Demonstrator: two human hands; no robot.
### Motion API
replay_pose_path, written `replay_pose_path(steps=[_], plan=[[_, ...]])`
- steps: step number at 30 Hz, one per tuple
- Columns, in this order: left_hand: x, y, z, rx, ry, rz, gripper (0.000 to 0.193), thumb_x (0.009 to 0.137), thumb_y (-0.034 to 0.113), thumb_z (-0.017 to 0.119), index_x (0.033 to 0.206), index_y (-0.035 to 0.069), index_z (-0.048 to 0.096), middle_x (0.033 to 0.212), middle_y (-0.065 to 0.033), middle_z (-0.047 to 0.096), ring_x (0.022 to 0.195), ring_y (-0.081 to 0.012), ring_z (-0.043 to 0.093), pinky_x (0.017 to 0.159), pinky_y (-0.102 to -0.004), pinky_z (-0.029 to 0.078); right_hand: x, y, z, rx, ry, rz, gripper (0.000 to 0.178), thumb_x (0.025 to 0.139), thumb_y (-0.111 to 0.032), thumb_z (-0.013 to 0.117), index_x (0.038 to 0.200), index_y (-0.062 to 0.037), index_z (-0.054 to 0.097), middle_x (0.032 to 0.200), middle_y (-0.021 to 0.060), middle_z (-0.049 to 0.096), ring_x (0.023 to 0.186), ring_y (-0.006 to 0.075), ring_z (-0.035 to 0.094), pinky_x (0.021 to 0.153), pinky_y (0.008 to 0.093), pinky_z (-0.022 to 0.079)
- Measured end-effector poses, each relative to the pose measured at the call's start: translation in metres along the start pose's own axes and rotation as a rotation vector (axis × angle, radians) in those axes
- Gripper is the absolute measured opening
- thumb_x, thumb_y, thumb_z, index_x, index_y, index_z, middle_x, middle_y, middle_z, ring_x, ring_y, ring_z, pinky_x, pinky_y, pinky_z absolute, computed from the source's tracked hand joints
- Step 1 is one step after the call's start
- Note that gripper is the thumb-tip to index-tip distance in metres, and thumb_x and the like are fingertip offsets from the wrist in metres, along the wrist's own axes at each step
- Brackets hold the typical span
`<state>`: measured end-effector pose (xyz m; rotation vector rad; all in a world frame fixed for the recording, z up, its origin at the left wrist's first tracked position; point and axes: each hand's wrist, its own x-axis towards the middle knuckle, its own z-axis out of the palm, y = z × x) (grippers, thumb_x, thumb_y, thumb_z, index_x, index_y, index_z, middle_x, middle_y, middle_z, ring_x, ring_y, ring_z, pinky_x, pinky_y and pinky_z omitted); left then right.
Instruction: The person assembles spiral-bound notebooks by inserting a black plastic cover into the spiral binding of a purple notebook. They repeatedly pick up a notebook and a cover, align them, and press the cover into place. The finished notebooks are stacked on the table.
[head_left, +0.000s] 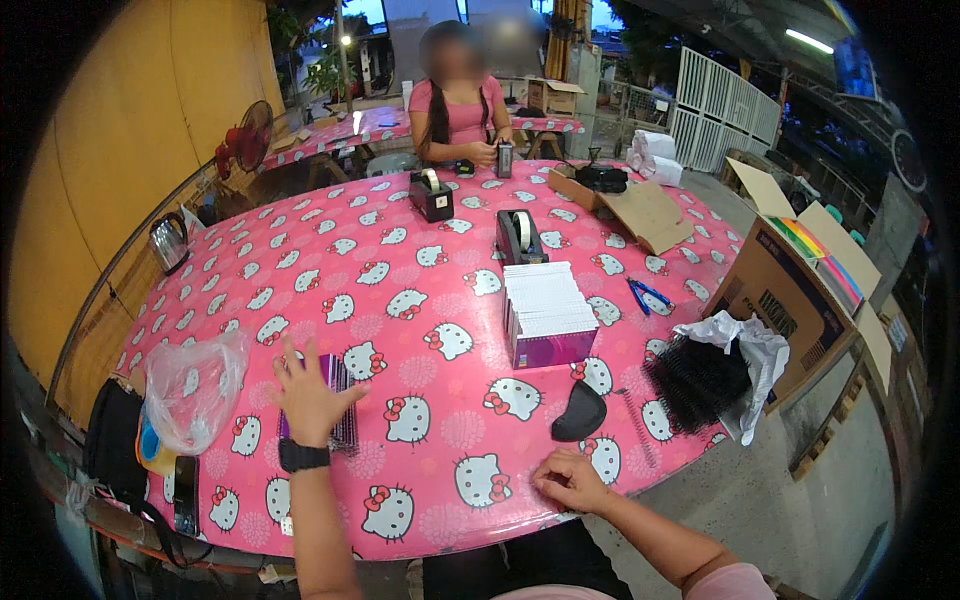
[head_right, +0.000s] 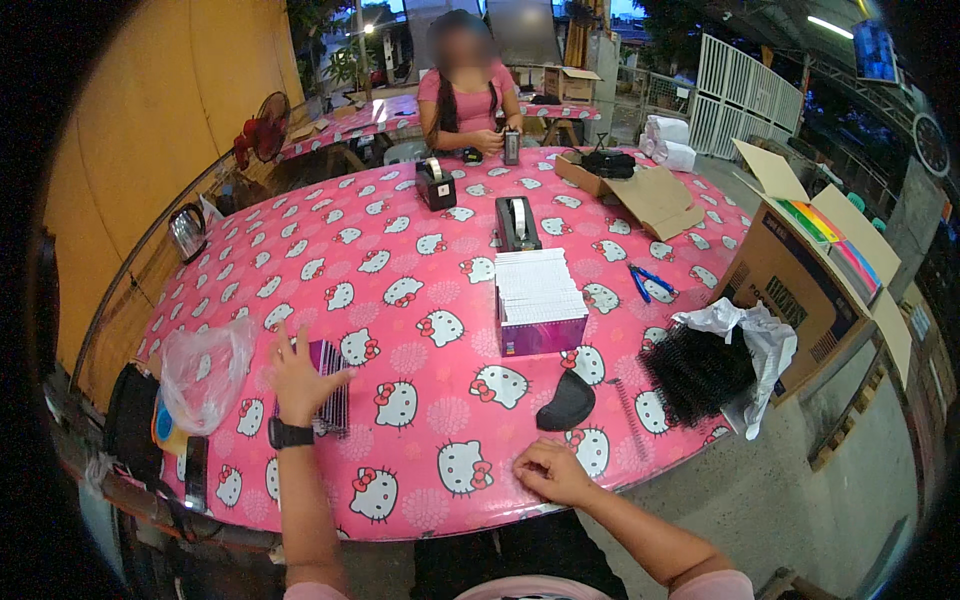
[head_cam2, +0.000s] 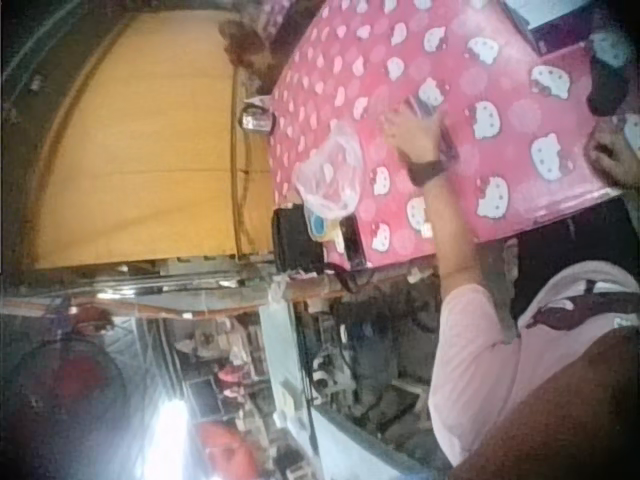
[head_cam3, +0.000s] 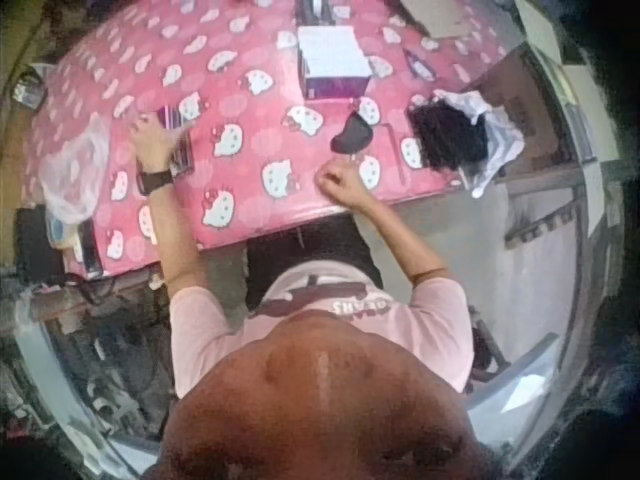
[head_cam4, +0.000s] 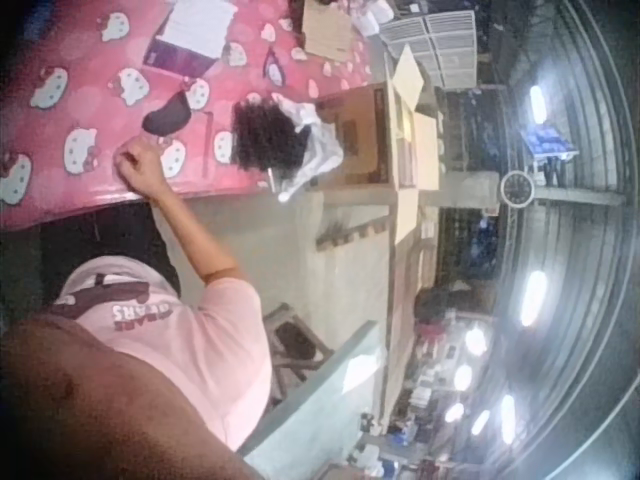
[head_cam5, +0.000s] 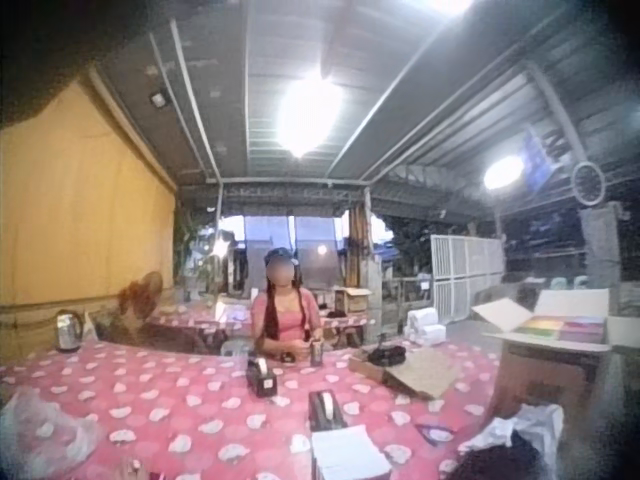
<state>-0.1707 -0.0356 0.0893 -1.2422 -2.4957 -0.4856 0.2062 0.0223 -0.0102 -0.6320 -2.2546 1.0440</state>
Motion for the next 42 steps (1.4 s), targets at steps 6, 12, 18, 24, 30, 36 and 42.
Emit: replay_pose_path(steps=[6,12,18,24,30,36,42], plan=[[-0.017,0.092,0.048,-0.796,0.092,0.337,0.038,0.077,0.026,0.07,0.107,0.004,0.06,0.115,-0.0196,0.056,0.113,-0.0336,0.049,0.096,-0.0419,0.037,0.001,-0.009,0.0,-0.016,0.043,0.098,0.013,0.08,-0.015,0.064,0.085,-0.0034,0.064,0.079,0.0087,0.063,0.075,0.0238,0.059,0.068,0.0337,0.046],[-0.046,0.113,0.092,-1.175,-0.144,-0.005,0.019,0.083,0.016,0.064,0.082,-0.003,0.063,0.073,-0.0097,0.065,0.067,-0.0164,0.061,0.064,-0.0296,0.048,0.04,-0.008,-0.053,-0.128,0.375,0.137,0.01,0.081,-0.006,0.063,0.089,-0.002,0.066,0.079,0.0103,0.063,0.073,0.0226,0.059,0.068,0.0326,0.047],[-0.036,0.111,0.099,-1.332,-0.109,-0.03,0.016,0.084,0.014,0.063,0.082,-0.003,0.063,0.068,-0.0048,0.064,0.061,-0.009,0.057,0.058,-0.0249,0.045,0.11,0.025,-0.099,-0.742,0.417,-0.208,0.023,0.073,-0.008,0.07,0.096,-0.0064,0.066,0.092,0.0095,0.062,0.088,0.0264,0.057,0.078,0.0373,0.045],[-0.037,0.108,0.095,-1.416,-0.131,-0.035,0.014,0.084,0.012,0.063,0.081,-0.003,0.063,0.068,-0.0032,0.063,0.062,-0.007,0.057,0.058,-0.0232,0.045,0.133,0.047,-0.09,-0.812,0.441,-0.208,0.025,0.068,-0.01,0.072,0.092,-0.0079,0.064,0.094,0.0072,0.06,0.09,0.0273,0.054,0.081,0.0398,0.043],[-0.039,0.112,0.091,-1.453,-0.135,0.009,0.013,0.083,0.01,0.063,0.081,-0.003,0.063,0.071,-0.005,0.065,0.066,-0.0088,0.059,0.062,-0.0245,0.048,0.144,0.058,-0.097,-0.823,0.443,-0.268,0.022,0.066,-0.008,0.072,0.087,-0.0066,0.063,0.086,0.0062,0.061,0.086,0.0277,0.056,0.075,0.038,0.043],[-0.041,0.117,0.083,-1.393,-0.093,0.091,0.011,0.082,0.01,0.064,0.083,-0.001,0.063,0.076,-0.0088,0.064,0.07,-0.0147,0.061,0.065,-0.0279,0.048,0.147,0.051,-0.105,-0.753,0.414,-0.193,0.016,0.069,-0.008,0.071,0.083,-0.007,0.063,0.082,0.0068,0.061,0.082,0.0274,0.056,0.072,0.0377,0.042],[-0.056,0.13,0.046,-1.009,0.26,0.413,0.028,0.077,0.011,0.061,0.105,0.005,0.059,0.106,-0.0111,0.059,0.1,-0.0265,0.054,0.088,-0.0418,0.04,0.136,-0.004,-0.074,-0.514,0.207,-0.134,0.019,0.067,-0.006,0.072,0.082,-0.004,0.061,0.08,0.0104,0.06,0.08,0.031,0.056,0.071,0.0402,0.045]])
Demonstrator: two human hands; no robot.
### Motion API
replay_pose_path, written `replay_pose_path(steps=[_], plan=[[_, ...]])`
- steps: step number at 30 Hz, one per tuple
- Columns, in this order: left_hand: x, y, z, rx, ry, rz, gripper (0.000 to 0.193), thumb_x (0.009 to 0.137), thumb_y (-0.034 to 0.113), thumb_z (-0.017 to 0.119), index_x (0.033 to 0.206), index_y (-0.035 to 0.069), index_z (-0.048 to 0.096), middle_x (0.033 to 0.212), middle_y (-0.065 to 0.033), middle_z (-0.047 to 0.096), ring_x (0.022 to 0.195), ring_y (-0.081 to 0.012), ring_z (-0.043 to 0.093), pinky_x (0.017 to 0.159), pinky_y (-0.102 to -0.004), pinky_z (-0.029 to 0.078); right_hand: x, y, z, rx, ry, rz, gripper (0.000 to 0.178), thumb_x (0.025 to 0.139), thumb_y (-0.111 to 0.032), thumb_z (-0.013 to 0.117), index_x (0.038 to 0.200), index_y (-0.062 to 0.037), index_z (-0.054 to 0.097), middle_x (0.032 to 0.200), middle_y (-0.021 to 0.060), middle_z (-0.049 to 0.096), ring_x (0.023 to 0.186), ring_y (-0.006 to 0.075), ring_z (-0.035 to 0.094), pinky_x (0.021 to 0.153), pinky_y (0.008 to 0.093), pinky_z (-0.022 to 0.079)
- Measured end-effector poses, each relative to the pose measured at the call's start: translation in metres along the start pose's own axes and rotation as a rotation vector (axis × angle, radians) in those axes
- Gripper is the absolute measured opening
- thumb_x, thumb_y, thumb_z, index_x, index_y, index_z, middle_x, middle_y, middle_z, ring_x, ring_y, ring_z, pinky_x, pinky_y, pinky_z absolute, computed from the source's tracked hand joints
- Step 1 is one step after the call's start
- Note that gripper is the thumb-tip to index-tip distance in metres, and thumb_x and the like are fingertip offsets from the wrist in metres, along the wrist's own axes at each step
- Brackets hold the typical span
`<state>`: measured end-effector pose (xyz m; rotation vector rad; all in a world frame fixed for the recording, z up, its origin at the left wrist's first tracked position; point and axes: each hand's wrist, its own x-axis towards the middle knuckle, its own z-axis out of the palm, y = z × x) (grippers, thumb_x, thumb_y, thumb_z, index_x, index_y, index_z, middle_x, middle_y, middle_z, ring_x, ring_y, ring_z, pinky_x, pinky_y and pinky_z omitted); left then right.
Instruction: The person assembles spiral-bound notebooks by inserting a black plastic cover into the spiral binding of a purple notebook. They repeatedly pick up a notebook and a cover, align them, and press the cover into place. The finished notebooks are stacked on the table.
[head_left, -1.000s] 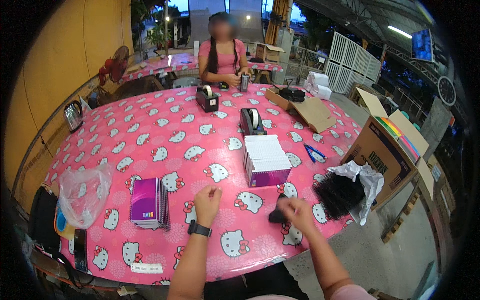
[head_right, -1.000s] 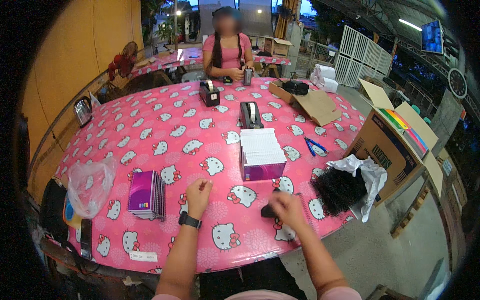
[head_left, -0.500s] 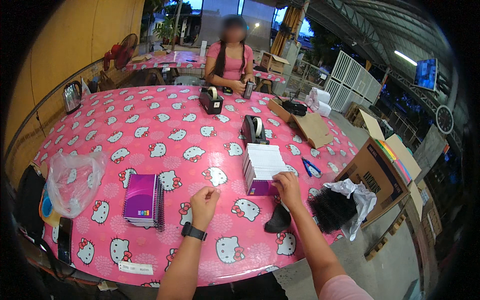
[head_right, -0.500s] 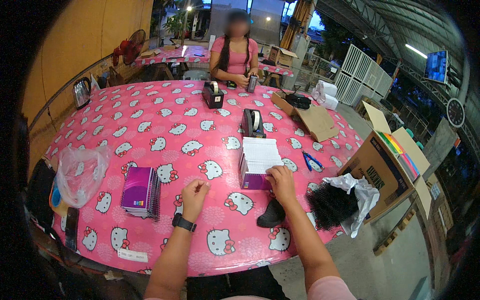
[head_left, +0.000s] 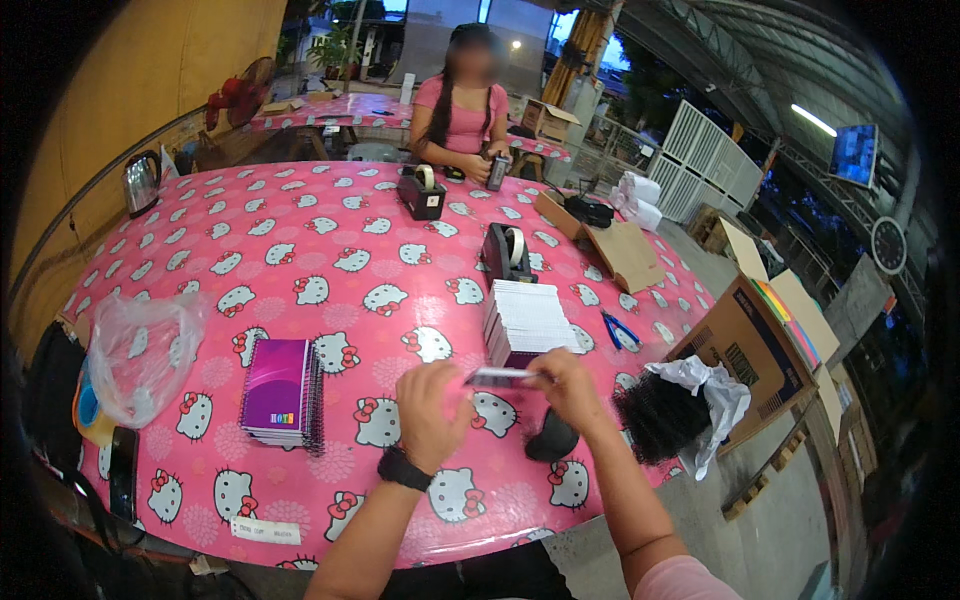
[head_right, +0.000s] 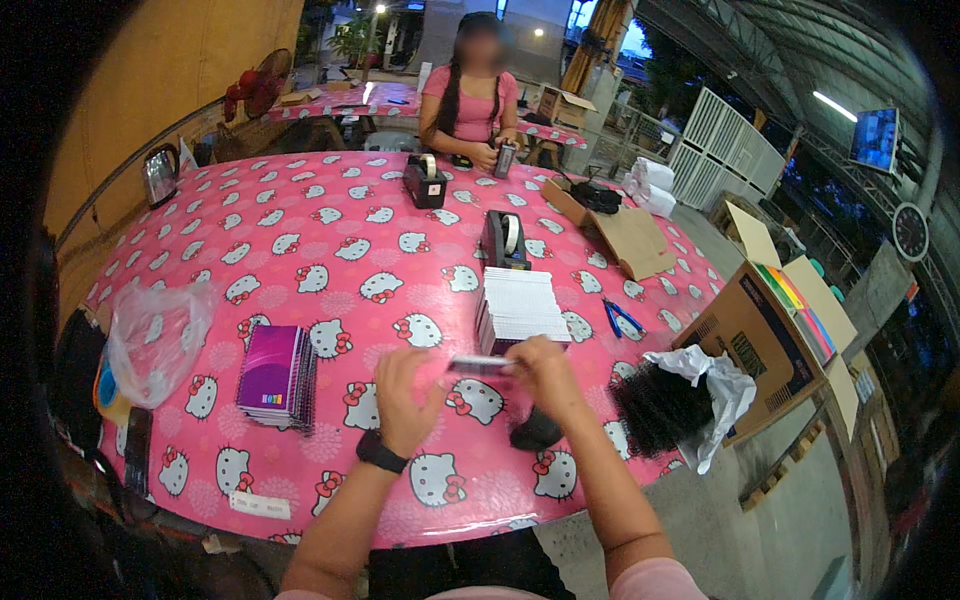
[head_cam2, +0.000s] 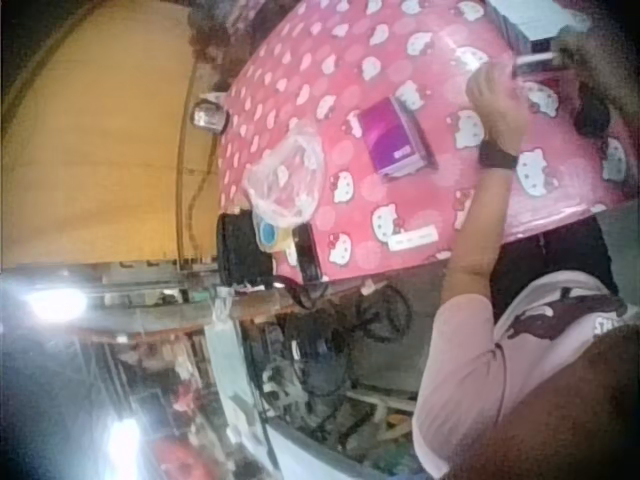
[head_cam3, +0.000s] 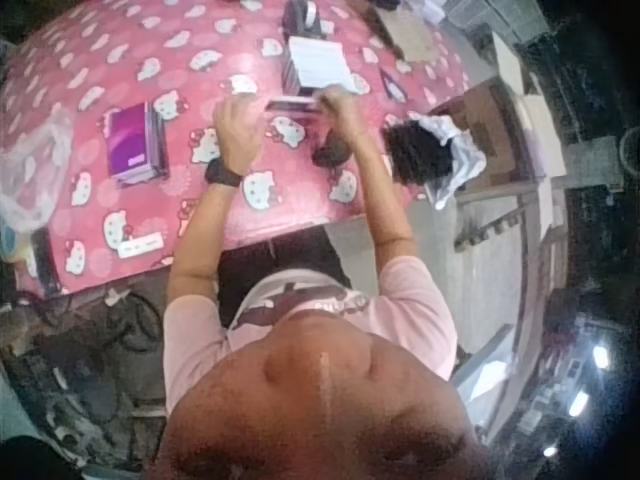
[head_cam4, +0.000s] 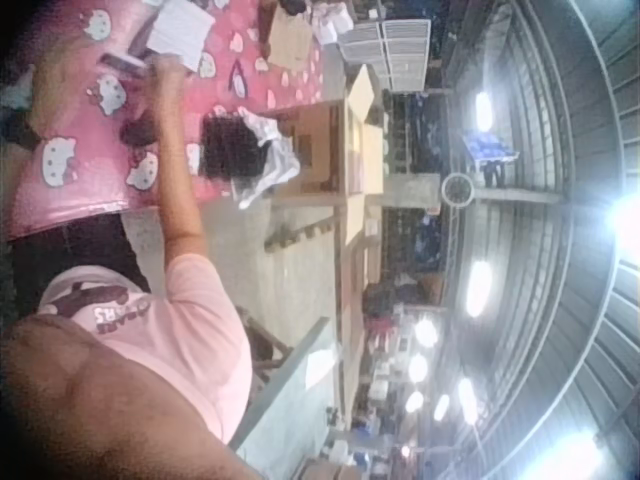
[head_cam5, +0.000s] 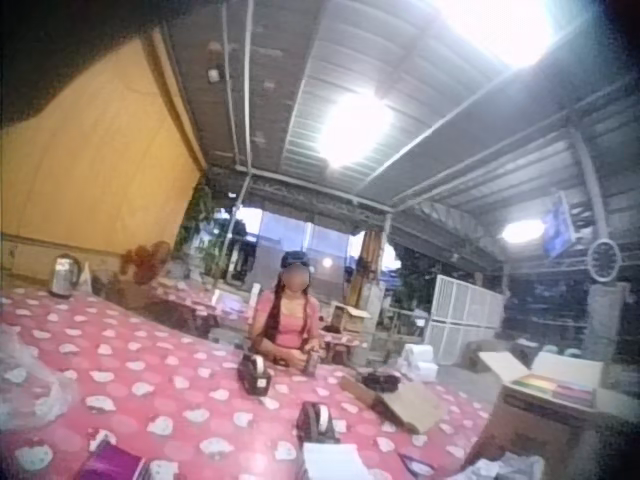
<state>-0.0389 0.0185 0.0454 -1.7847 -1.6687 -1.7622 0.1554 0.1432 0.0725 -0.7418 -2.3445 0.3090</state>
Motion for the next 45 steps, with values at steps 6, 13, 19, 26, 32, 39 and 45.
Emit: replay_pose_path(steps=[6,13,19,26,32,39,45], plan=[[-0.017,0.03,0.028,0.116,-0.213,0.16,0.047,0.077,0.007,0.055,0.123,0.004,0.05,0.112,-0.0153,0.056,0.104,-0.0306,0.052,0.091,-0.0461,0.036,-0.017,-0.039,0.035,0.089,-0.104,-0.085,0.027,0.065,0.0,0.066,0.091,-0.0013,0.059,0.088,0.0152,0.058,0.086,0.034,0.054,0.074,0.0393,0.045],[-0.022,0.009,0.027,0.045,-0.401,0.145,0.043,0.076,-0.001,0.052,0.118,0.006,0.056,0.101,-0.0101,0.06,0.095,-0.0271,0.055,0.086,-0.0384,0.039,-0.036,-0.025,0.016,0.155,-0.126,0.141,0.022,0.072,-0.007,0.071,0.093,-0.0042,0.064,0.083,0.0106,0.06,0.077,0.0271,0.057,0.068,0.0354,0.046],[-0.027,0.008,0.029,-0.019,-0.358,0.194,0.036,0.075,0.0,0.053,0.106,0.011,0.065,0.097,-0.0063,0.061,0.092,-0.0237,0.056,0.083,-0.0353,0.039,-0.058,-0.015,0.002,0.14,-0.035,0.209,0.013,0.075,-0.006,0.072,0.088,-0.004,0.067,0.076,0.0058,0.062,0.071,0.0151,0.058,0.063,0.027,0.046],[-0.021,0.01,0.027,0.054,-0.357,0.225,0.038,0.072,0.001,0.055,0.107,0.011,0.065,0.098,-0.0051,0.06,0.091,-0.0225,0.056,0.08,-0.0362,0.04,-0.134,0.061,-0.053,-0.349,0.128,0.589,0.018,0.073,-0.013,0.071,0.083,0.0003,0.064,0.081,0.015,0.062,0.078,0.031,0.06,0.071,0.0383,0.048],[-0.016,0.011,0.022,0.054,-0.358,0.23,0.037,0.072,0.002,0.055,0.107,0.012,0.065,0.096,-0.0041,0.061,0.09,-0.0224,0.056,0.079,-0.0366,0.04,-0.156,0.072,-0.044,-0.518,0.106,0.659,0.026,0.07,-0.016,0.073,0.09,-0.0019,0.063,0.093,0.0157,0.057,0.091,0.0339,0.053,0.079,0.0413,0.045],[-0.018,0.009,0.018,0.031,-0.415,0.237,0.039,0.072,-0.003,0.054,0.106,0.013,0.065,0.096,-0.0049,0.063,0.088,-0.0233,0.056,0.079,-0.0375,0.04,-0.151,0.072,-0.04,-0.686,0.131,0.735,0.032,0.068,-0.013,0.073,0.097,-0.0036,0.062,0.098,0.0144,0.056,0.096,0.034,0.051,0.083,0.0414,0.045],[-0.016,0.008,0.016,0.023,-0.406,0.198,0.037,0.07,-0.003,0.054,0.103,0.01,0.064,0.093,-0.0052,0.062,0.089,-0.0242,0.056,0.078,-0.0377,0.04,-0.144,0.078,-0.039,-0.676,0.112,0.736,0.041,0.067,-0.011,0.072,0.105,-0.0046,0.058,0.101,0.0158,0.055,0.099,0.0344,0.051,0.085,0.0419,0.045]])
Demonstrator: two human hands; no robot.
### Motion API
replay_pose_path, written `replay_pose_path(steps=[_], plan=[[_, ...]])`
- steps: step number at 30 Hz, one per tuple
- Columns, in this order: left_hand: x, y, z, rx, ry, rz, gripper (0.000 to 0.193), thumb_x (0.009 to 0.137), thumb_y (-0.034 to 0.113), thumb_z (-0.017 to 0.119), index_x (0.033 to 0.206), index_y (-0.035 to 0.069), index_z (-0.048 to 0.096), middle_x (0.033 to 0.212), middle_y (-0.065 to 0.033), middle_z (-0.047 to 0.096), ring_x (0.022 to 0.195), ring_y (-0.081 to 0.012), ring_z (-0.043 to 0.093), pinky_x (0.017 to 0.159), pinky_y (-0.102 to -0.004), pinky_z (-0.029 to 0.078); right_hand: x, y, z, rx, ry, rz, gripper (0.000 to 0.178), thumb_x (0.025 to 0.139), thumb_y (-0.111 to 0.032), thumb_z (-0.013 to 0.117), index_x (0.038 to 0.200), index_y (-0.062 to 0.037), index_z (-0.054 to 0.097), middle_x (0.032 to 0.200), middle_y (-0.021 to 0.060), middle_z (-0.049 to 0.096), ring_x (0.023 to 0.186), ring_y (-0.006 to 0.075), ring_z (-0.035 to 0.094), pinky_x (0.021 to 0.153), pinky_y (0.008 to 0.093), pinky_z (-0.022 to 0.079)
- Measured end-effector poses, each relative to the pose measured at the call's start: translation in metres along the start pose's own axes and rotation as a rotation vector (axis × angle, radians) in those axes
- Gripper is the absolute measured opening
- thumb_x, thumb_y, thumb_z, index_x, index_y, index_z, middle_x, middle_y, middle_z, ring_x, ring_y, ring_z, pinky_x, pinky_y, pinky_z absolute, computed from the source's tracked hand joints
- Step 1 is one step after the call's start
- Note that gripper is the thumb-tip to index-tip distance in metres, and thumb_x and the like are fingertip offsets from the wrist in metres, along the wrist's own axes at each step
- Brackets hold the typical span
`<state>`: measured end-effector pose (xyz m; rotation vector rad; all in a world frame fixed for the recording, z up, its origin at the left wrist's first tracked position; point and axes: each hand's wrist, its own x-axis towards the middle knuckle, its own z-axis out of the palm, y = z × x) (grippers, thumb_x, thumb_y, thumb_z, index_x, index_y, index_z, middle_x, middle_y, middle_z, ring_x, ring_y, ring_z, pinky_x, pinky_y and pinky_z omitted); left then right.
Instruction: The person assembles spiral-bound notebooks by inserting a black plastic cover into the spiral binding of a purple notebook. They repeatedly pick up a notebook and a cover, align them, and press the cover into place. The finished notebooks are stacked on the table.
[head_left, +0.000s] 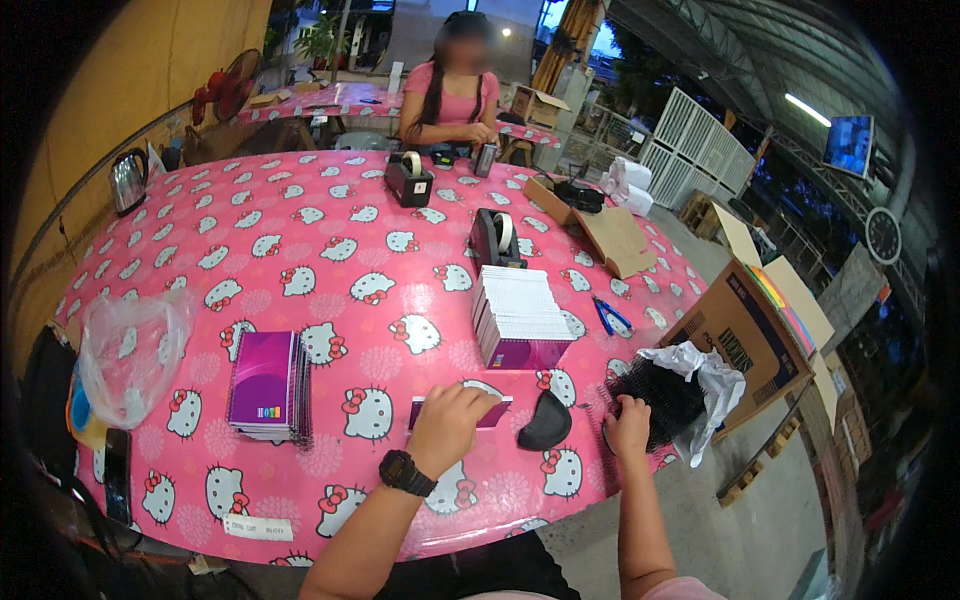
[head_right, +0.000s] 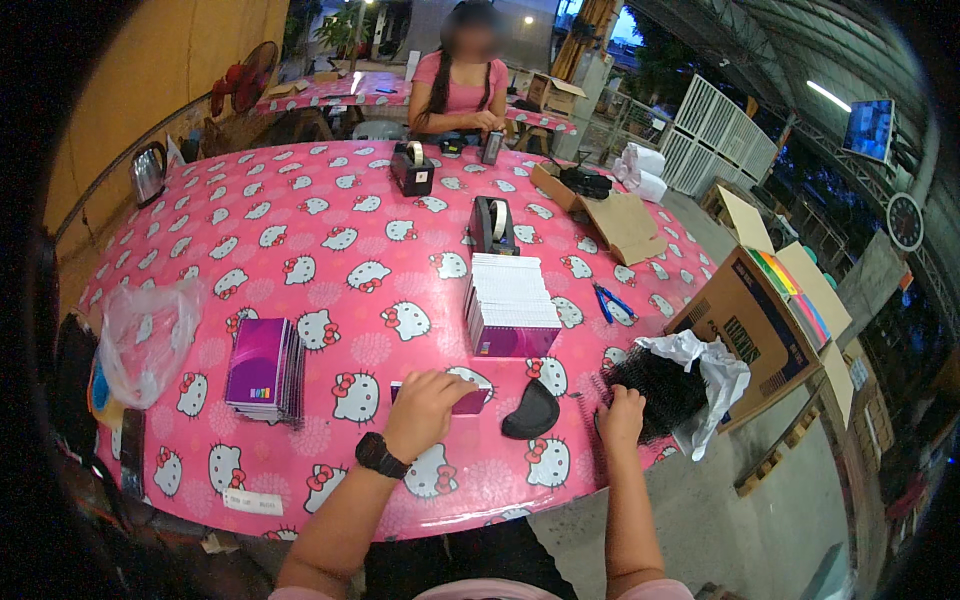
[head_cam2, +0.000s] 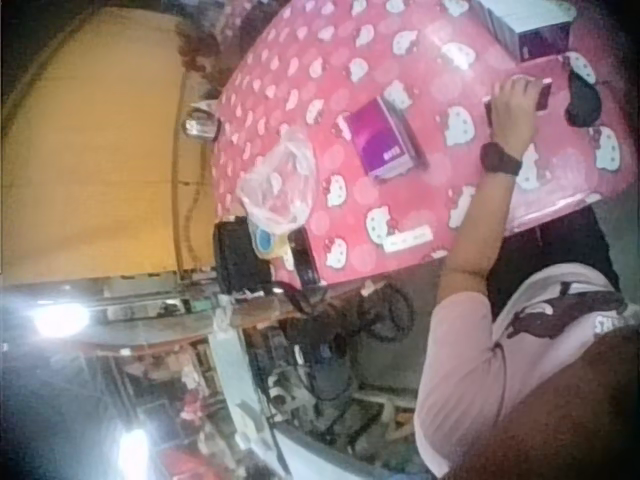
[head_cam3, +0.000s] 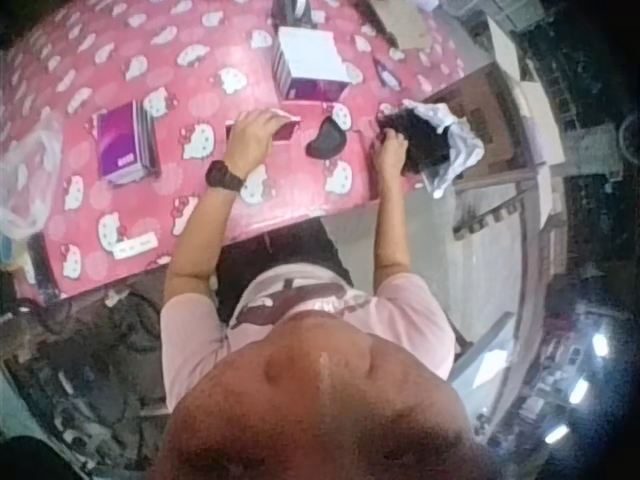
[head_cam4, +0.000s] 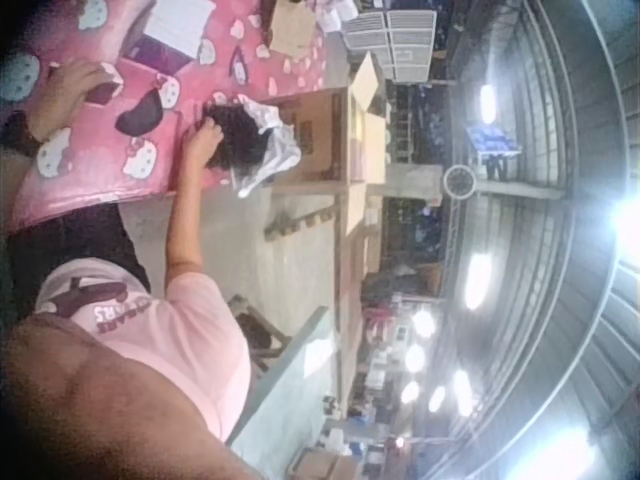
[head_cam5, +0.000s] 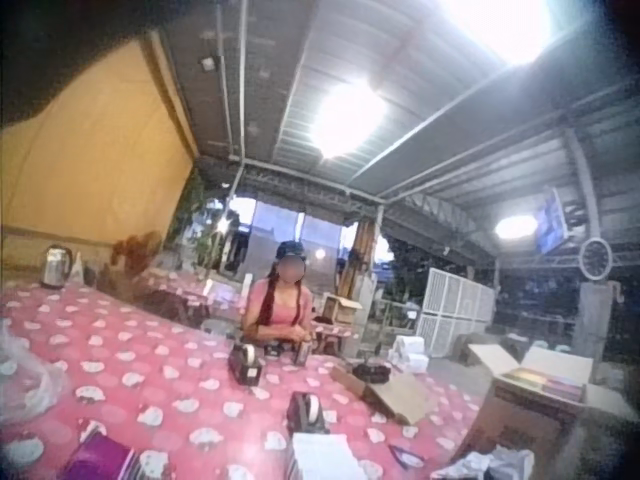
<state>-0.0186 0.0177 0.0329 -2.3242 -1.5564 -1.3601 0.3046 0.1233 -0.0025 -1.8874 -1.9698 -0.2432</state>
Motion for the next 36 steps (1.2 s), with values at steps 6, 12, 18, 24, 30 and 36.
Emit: replay_pose_path(steps=[6,12,18,24,30,36], plan=[[0.0,0.0,0.001,-0.01,-0.044,0.025,0.04,0.07,-0.004,0.053,0.105,0.011,0.063,0.093,-0.0044,0.062,0.089,-0.0233,0.056,0.076,-0.0359,0.039,0.002,0.001,-0.003,-0.009,-0.05,0.028,0.04,0.066,-0.012,0.074,0.103,-0.0059,0.059,0.1,0.0161,0.056,0.098,0.0354,0.052,0.085,0.0421,0.045],[0.0,0.002,0.002,-0.017,-0.043,0.024,0.04,0.069,-0.004,0.054,0.104,0.011,0.064,0.093,-0.0041,0.062,0.089,-0.0231,0.057,0.076,-0.0359,0.04,0.005,0.004,0.0,0.01,-0.057,0.006,0.029,0.068,-0.012,0.072,0.094,-0.0029,0.063,0.088,0.0153,0.063,0.089,0.0335,0.058,0.082,0.0422,0.047],[0.002,0.004,0.004,-0.064,0.025,-0.001,0.022,0.075,0.004,0.061,0.096,0.01,0.065,0.088,-0.005,0.06,0.086,-0.0239,0.055,0.075,-0.0361,0.041,0.003,0.003,-0.006,0.084,-0.019,-0.102,0.023,0.07,-0.012,0.07,0.091,-0.0012,0.066,0.083,0.0152,0.067,0.081,0.0322,0.062,0.074,0.0403,0.049],[0.002,0.005,0.006,-0.018,0.061,-0.026,0.015,0.076,0.006,0.063,0.092,0.007,0.065,0.084,-0.0067,0.057,0.084,-0.0248,0.054,0.074,-0.0363,0.042,0.011,0.005,-0.016,0.231,-0.007,-0.046,0.019,0.072,-0.008,0.069,0.09,-0.0011,0.066,0.08,0.0164,0.066,0.076,0.0304,0.063,0.07,0.0369,0.05],[0.005,0.009,-0.003,-0.02,0.036,-0.039,0.017,0.076,0.001,0.06,0.091,0.007,0.065,0.085,-0.0069,0.056,0.085,-0.0251,0.053,0.074,-0.0367,0.04,0.016,-0.004,-0.037,0.273,-0.069,-0.033,0.028,0.072,-0.003,0.067,0.1,-0.0008,0.063,0.084,0.0153,0.062,0.077,0.027,0.061,0.071,0.0338,0.048],[0.006,0.013,-0.001,0.003,-0.024,-0.043,0.015,0.075,0.003,0.059,0.09,0.007,0.062,0.086,-0.0068,0.056,0.086,-0.0256,0.052,0.077,-0.0378,0.036,0.017,0.003,-0.037,0.488,-0.135,-0.11,0.039,0.077,-0.007,0.062,0.115,-0.0029,0.055,0.097,0.0187,0.058,0.084,0.0272,0.059,0.075,0.0372,0.047]])
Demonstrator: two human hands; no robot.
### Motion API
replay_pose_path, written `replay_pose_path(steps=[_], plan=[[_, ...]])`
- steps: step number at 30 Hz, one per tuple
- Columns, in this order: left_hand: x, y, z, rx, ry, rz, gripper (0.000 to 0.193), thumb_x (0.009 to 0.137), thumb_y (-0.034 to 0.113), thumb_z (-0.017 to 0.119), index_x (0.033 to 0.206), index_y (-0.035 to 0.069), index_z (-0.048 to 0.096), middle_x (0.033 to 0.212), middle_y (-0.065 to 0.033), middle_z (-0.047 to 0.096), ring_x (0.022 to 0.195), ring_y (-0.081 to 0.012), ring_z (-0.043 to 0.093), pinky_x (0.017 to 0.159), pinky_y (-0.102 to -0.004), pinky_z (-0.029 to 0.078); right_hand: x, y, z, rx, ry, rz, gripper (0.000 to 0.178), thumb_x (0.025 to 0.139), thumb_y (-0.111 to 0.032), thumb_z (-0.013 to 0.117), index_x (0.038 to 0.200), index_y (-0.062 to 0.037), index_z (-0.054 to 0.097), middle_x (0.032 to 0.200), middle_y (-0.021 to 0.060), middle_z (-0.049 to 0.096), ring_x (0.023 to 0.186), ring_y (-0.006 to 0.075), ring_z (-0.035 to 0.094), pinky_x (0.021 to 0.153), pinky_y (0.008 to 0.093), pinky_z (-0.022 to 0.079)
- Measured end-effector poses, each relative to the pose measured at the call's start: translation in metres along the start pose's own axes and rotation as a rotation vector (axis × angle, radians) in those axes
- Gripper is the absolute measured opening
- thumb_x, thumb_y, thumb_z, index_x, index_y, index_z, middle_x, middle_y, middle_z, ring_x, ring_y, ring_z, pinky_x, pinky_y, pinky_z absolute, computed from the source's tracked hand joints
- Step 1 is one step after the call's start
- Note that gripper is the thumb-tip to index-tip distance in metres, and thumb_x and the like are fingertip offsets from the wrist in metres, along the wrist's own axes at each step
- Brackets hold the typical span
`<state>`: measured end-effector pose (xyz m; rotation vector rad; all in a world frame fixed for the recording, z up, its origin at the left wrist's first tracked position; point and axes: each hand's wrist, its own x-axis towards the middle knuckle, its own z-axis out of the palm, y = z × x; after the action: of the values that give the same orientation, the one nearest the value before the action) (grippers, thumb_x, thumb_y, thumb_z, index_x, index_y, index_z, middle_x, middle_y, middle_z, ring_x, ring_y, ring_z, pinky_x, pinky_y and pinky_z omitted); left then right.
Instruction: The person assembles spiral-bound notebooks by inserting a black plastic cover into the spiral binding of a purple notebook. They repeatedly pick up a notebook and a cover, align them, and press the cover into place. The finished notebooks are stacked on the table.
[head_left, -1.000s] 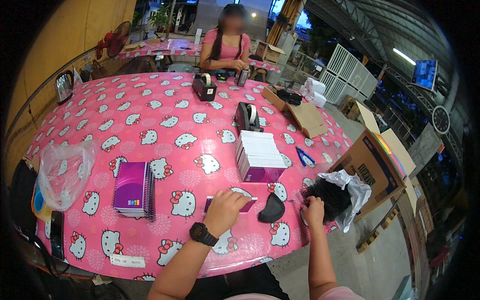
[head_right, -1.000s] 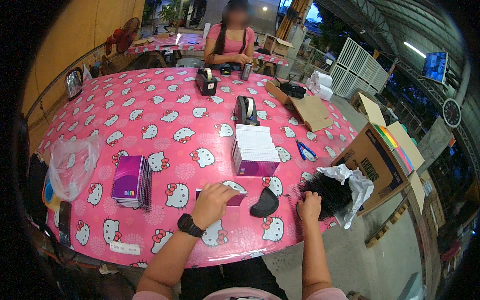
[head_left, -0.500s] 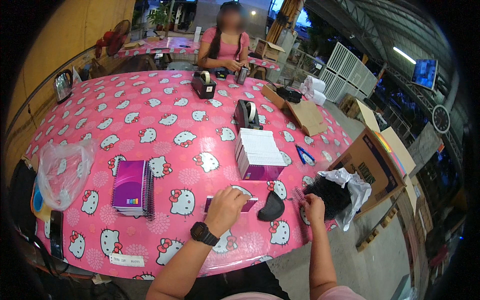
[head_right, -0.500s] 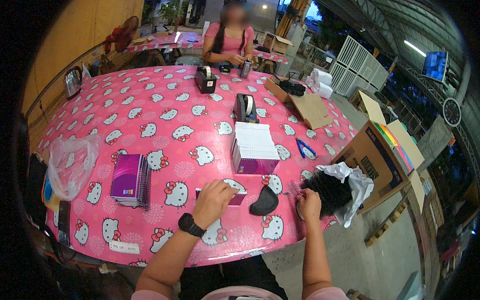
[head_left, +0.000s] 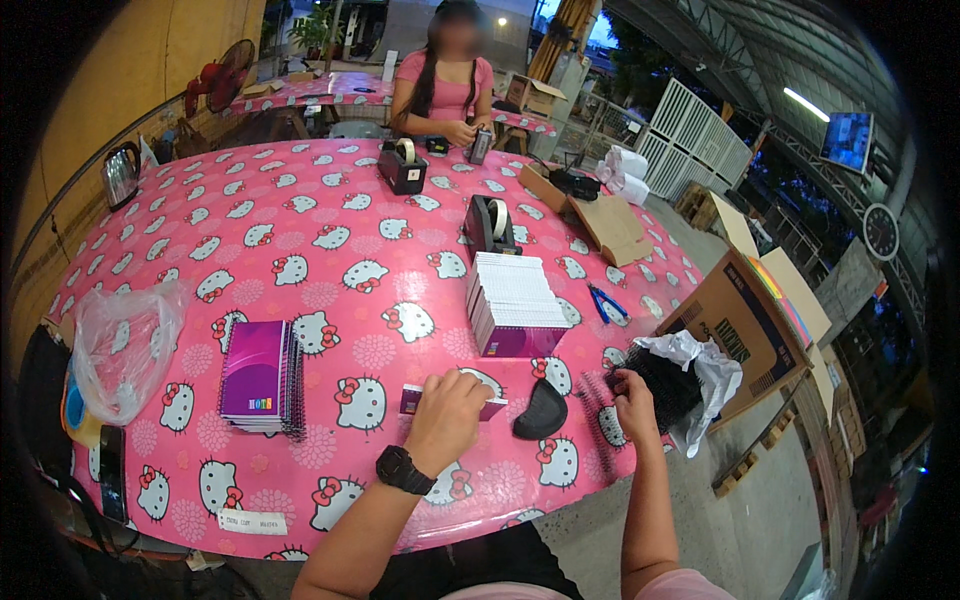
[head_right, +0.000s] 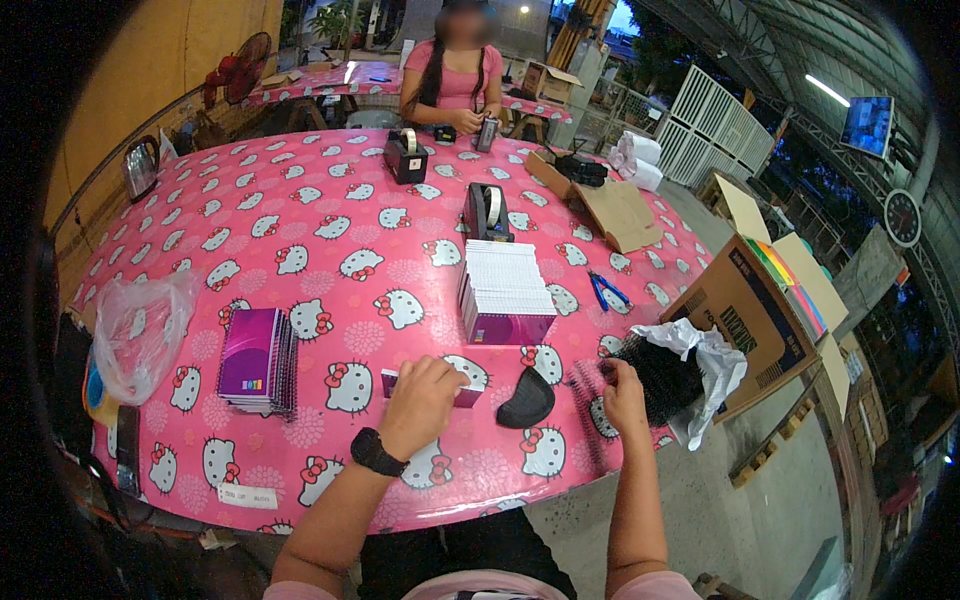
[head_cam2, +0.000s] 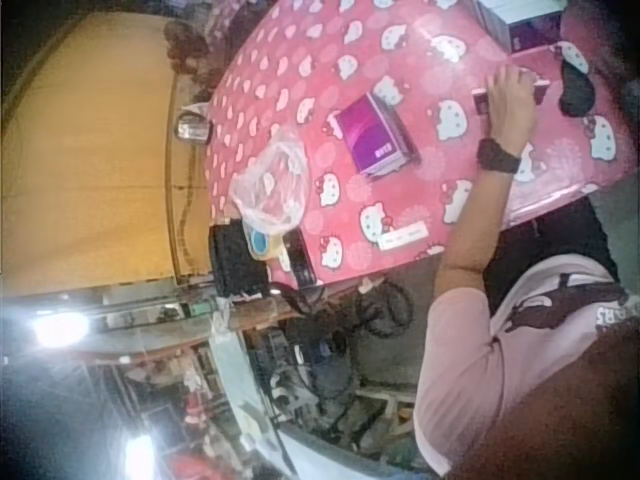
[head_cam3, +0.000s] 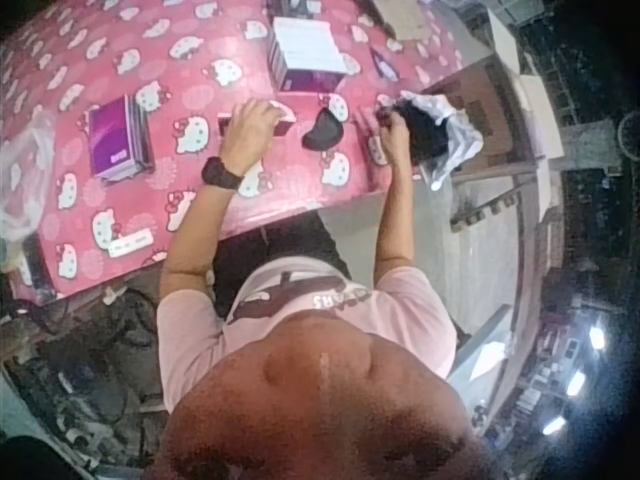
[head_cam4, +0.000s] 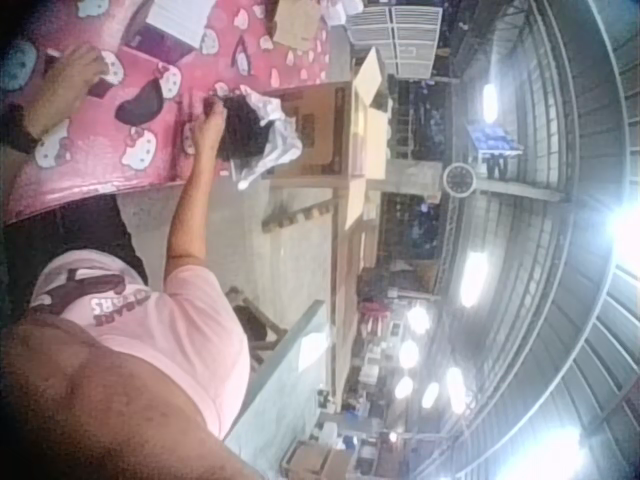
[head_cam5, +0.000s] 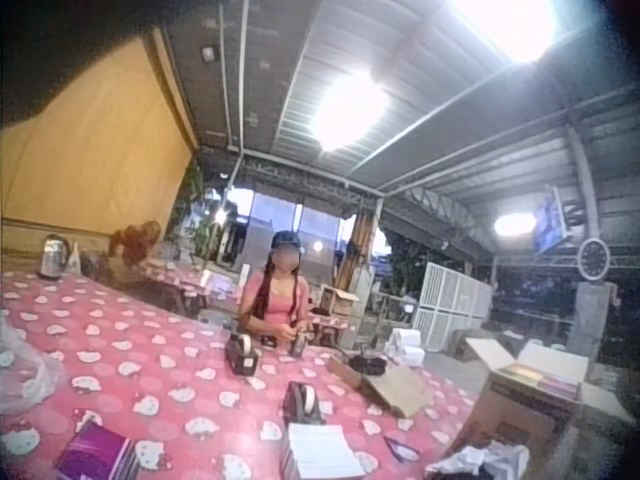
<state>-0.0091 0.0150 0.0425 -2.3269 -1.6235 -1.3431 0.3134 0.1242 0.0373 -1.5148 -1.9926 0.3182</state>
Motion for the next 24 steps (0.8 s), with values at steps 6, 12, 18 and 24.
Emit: replay_pose_path(steps=[6,12,18,24], plan=[[0.0,0.0,0.005,-0.031,0.051,-0.021,0.011,0.075,0.008,0.063,0.086,0.008,0.06,0.086,-0.0064,0.056,0.088,-0.025,0.052,0.077,-0.0381,0.036,-0.009,-0.048,0.001,0.323,-0.159,0.002,0.028,0.093,-0.012,0.048,0.121,-0.0045,0.05,0.084,0.0084,0.056,0.073,0.0158,0.055,0.067,0.0296,0.047],[-0.002,-0.004,0.003,-0.07,0.01,-0.031,0.014,0.074,0.012,0.068,0.088,0.01,0.063,0.086,-0.0055,0.055,0.088,-0.0241,0.052,0.076,-0.0364,0.036,-0.03,-0.111,0.018,0.65,-0.411,0.016,0.031,0.093,-0.01,0.047,0.125,-0.0077,0.048,0.085,0.0033,0.052,0.07,0.0086,0.049,0.058,0.0232,0.043],[-0.004,-0.006,0.003,-0.114,-0.017,0.015,0.017,0.074,0.011,0.068,0.091,0.01,0.066,0.084,-0.0058,0.055,0.088,-0.0242,0.052,0.076,-0.0364,0.037,-0.031,-0.12,0.04,0.44,-0.411,-0.276,0.031,0.089,-0.01,0.056,0.12,-0.0069,0.057,0.083,0.0021,0.047,0.072,0.01,0.046,0.062,0.0234,0.04],[-0.001,-0.007,0.001,-0.151,-0.045,0.019,0.02,0.072,0.01,0.068,0.092,0.01,0.066,0.084,-0.0053,0.056,0.088,-0.0248,0.053,0.077,-0.0369,0.038,-0.029,-0.128,0.049,0.842,-0.468,0.014,0.025,0.086,-0.001,0.06,0.111,-0.0026,0.058,0.087,0.0023,0.058,0.081,0.0103,0.054,0.072,0.0231,0.044]])
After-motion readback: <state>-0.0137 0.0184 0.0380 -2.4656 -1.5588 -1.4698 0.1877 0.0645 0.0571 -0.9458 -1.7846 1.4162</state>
